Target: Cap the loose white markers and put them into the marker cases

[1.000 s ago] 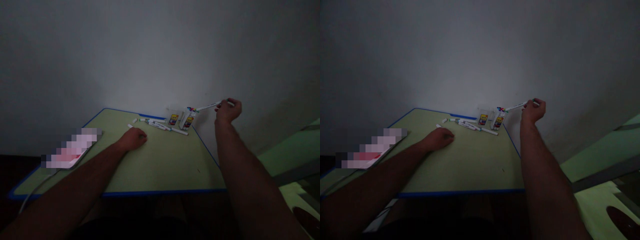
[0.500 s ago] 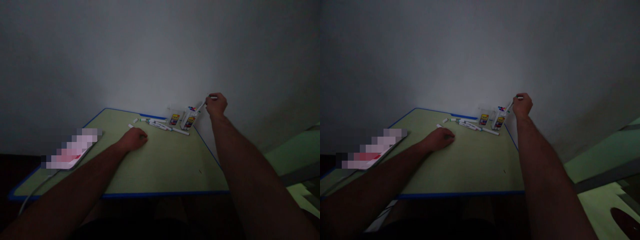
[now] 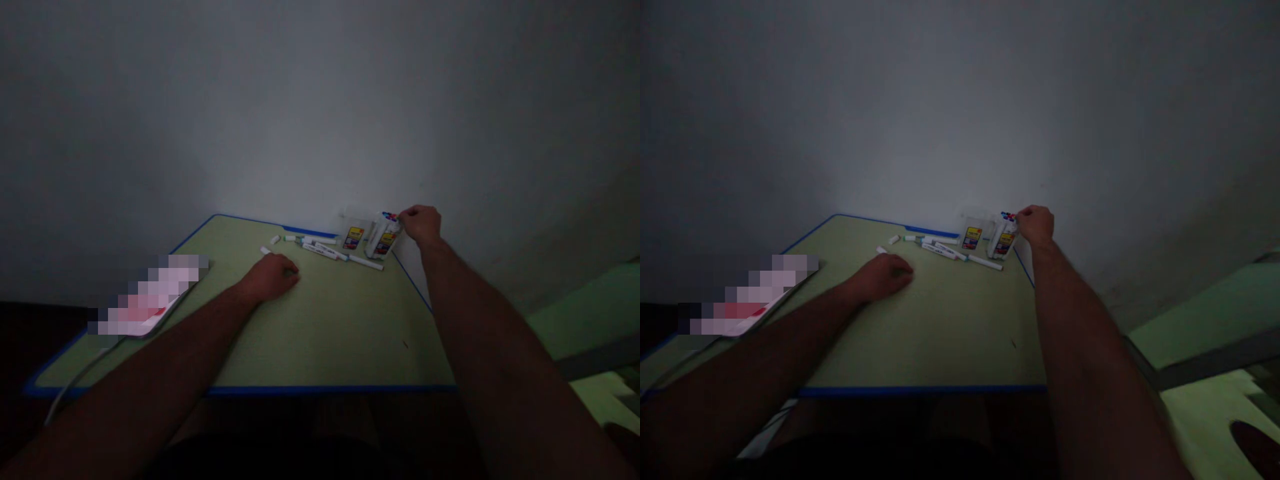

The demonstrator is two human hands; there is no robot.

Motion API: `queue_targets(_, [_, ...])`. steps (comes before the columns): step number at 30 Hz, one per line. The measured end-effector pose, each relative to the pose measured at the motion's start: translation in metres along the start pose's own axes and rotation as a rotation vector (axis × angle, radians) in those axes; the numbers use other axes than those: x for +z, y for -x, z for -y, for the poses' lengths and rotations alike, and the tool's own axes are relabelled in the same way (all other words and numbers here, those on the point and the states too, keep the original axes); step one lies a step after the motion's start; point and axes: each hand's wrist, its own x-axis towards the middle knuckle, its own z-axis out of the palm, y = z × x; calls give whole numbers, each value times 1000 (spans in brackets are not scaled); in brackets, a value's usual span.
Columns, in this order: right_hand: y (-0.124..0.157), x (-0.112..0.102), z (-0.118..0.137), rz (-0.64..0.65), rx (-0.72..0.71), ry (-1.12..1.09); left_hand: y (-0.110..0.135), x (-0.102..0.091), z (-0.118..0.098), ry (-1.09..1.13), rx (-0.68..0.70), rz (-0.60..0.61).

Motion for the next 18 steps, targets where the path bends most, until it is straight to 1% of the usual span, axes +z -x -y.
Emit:
queue_targets(3, [4,-1,-3,-13,13,30,0,1,1,-7,18,-6])
queue_targets(8, [9,-3,-7,-13,18,4,-1,4,5,-15,15,-20])
queue_targets(10, [12,-4,-6,-32,16,-5,-1,4,5,-19,21,-22])
queue_targets(15, [20,-5,-1,-149,32,-52,-1,3,4,-25,24,-15])
queue_targets(18, [25,-2,6,-247,79,-163,-1,3,4,-16,17,-20])
